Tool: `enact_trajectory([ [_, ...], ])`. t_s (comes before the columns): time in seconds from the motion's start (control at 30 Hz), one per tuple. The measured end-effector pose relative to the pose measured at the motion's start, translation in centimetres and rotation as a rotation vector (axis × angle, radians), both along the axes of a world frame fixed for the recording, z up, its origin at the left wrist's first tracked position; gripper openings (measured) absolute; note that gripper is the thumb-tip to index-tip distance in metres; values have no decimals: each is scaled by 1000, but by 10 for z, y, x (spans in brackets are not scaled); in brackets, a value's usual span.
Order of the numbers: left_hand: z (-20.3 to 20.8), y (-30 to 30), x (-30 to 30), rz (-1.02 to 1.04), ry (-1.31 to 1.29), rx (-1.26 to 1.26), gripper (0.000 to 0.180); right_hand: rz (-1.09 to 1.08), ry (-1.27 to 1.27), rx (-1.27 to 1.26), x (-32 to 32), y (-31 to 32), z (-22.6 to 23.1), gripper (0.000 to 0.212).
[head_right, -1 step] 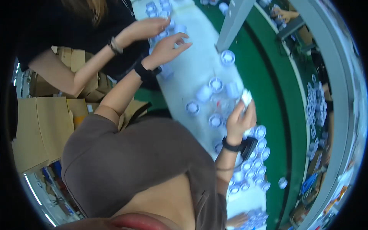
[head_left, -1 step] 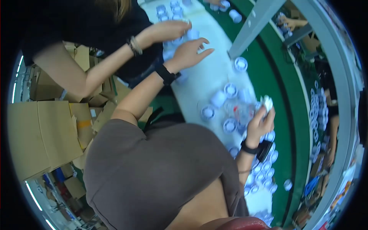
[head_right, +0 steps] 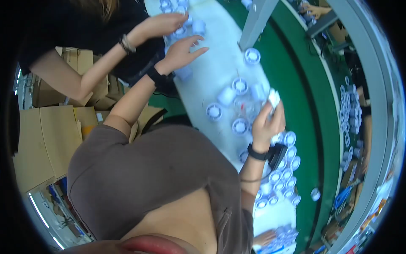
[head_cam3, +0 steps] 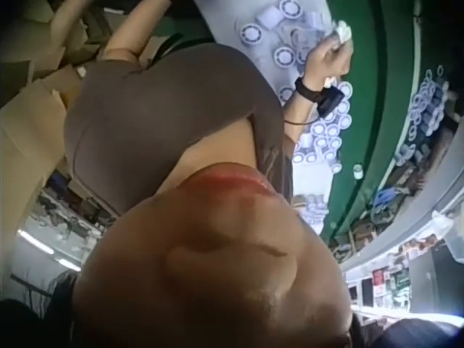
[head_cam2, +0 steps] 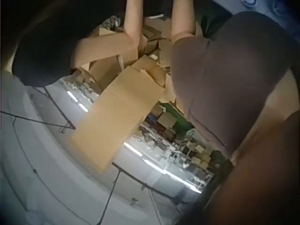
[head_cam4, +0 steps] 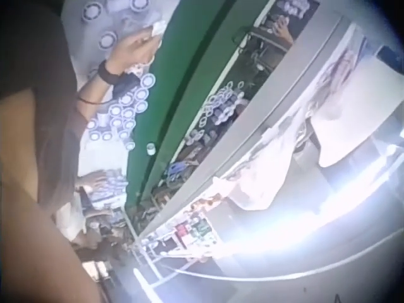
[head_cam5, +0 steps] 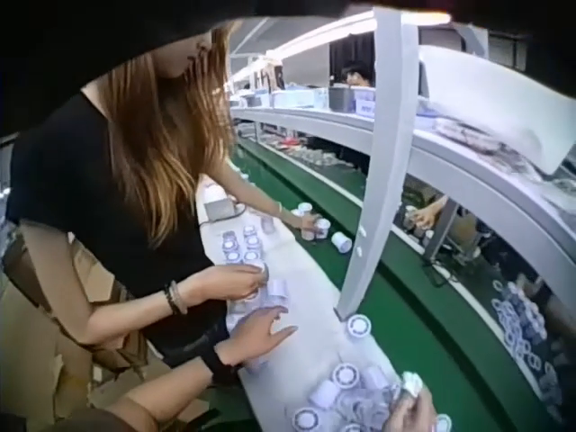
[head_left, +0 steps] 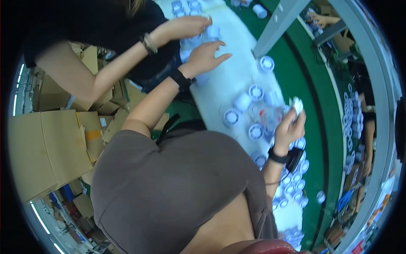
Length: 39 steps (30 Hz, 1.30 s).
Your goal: The person wipes the exterior and interior of white fan housings with a cloth before placing them back on the table. They also pick up a bottle and place it on a shelf before continuing to wipe more fan housings.
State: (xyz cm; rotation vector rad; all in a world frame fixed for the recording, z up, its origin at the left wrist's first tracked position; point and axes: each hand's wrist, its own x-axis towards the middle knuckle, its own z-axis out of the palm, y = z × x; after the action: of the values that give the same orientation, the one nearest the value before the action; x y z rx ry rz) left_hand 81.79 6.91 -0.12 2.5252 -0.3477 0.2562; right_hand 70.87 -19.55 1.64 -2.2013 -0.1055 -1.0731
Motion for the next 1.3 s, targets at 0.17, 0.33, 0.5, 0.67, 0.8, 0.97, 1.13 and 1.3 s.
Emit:
enact_trajectory([
  [0.17,-63,21,-16,81,-7,401,58,52,-8,-10,-4,17,12,18],
  [0.33,-50,21,-28,-123,178,620,70,26,10,-15,-12,17,8,17],
  [0.5,-58,41,-29,-346,389,913,70,14,-4,-35,-12,16,10,17],
  [0.67,-49,21,12,-215,383,486,63,-29,52,-46,-14,14,9,17],
  [0.8,-39,-11,99,208,605,-677,65,-37,64,-102,-9,12,8,18],
  [0.97,-57,-51,203,232,960,-1077,63,-56,91,-107,-10,15,11,20],
  [1.13,-91,-83,259,299,851,-948,63,-109,158,-123,-10,25,17,18],
  [1.3,-103,-102,279,466,858,-1057,61,-106,183,-141,-4,23,22,14],
])
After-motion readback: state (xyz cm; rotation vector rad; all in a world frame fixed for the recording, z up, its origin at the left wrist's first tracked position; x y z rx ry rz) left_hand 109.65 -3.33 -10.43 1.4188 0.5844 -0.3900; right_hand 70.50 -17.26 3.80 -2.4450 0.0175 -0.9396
